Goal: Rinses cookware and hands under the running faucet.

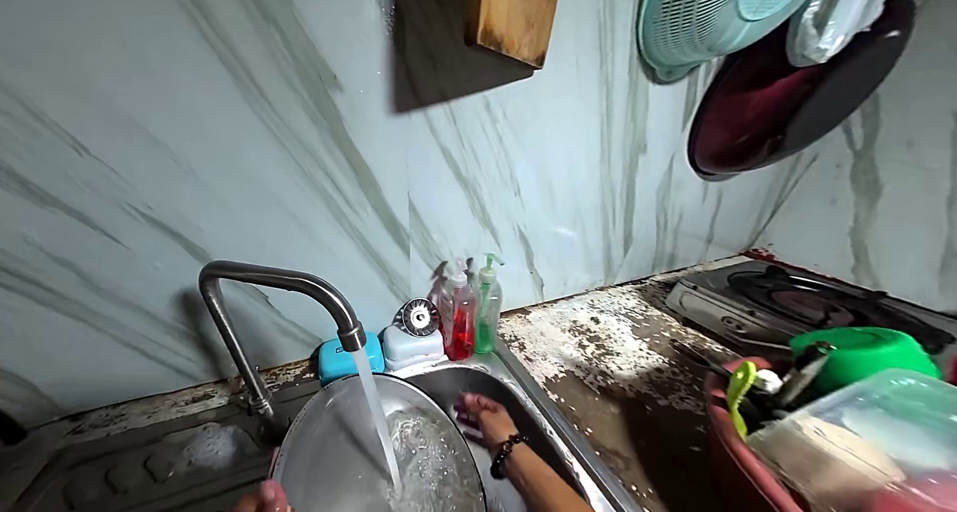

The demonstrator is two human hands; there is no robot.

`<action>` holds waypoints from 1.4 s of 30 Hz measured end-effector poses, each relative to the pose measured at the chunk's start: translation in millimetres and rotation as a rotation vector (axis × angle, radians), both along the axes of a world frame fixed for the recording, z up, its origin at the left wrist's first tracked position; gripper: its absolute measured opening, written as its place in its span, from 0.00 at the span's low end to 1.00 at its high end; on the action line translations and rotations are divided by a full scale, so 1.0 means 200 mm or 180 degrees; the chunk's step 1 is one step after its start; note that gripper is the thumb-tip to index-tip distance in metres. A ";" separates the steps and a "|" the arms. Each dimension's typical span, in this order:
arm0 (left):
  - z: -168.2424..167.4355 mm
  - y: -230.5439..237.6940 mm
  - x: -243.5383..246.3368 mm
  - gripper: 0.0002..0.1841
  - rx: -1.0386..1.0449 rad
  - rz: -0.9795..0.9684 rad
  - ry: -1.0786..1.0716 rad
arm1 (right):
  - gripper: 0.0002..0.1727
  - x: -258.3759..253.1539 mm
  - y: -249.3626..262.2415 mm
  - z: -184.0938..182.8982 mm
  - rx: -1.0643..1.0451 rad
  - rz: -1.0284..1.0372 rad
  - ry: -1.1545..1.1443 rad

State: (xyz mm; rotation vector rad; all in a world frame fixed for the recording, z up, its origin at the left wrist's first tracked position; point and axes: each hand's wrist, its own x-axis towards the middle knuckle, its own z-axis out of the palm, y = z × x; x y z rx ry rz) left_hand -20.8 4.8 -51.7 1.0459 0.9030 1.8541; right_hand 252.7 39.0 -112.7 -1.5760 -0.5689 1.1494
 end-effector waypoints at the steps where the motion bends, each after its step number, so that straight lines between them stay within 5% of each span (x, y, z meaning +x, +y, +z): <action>1: 0.02 -0.01 0.02 0.17 0.0110 -0.0025 0.0096 | 0.21 -0.04 -0.03 -0.06 -0.0307 -0.0111 0.0102; 7: 0.19 -0.05 0.07 0.05 0.0087 0.0279 0.0616 | 0.26 -0.20 -0.17 -0.08 -0.1130 0.0532 -0.0488; 11: 0.20 0.02 -0.02 0.12 -0.0088 0.0608 0.0229 | 0.31 0.04 -0.27 0.04 -0.0052 0.0834 0.0046; 13: 0.20 0.04 -0.07 0.12 -0.0527 0.0668 0.0005 | 0.32 0.28 -0.42 0.14 0.0156 0.1409 -0.0752; 16: 0.20 0.07 -0.11 0.18 -0.1088 0.0468 -0.0332 | 0.30 0.55 -0.75 0.20 -0.0107 0.2396 -0.2925; 20: 0.21 0.08 -0.07 0.21 -0.1154 0.0147 -0.0648 | 0.45 0.50 -1.11 0.02 0.0156 0.2880 -0.4166; 24: 0.22 0.09 -0.02 0.21 -0.1157 0.0044 -0.0860 | 0.37 0.10 -1.11 0.04 0.0488 0.3145 -0.3835; 28: 0.24 0.09 0.01 0.18 -0.1190 0.0082 -0.0985 | 0.30 -0.28 -0.88 0.19 -0.0355 0.3746 -0.3022; 31: 0.28 0.06 0.00 0.10 -0.1078 0.0340 -0.0742 | 0.22 -0.27 -0.62 0.17 -0.0419 0.2275 -0.2290; 35: 0.33 -0.01 -0.02 0.09 -0.0189 0.0589 0.0008 | 0.19 -0.24 -0.29 0.12 -0.0465 0.0087 -0.0367; 38: 0.38 -0.06 -0.01 0.06 0.0229 0.0604 0.0384 | 0.25 -0.36 -0.23 0.08 -0.0431 -0.0247 0.0064; 42: 0.38 -0.04 -0.02 0.08 0.0286 0.0687 0.0268 | 0.35 -0.44 -0.21 0.10 0.0373 -0.0366 0.1558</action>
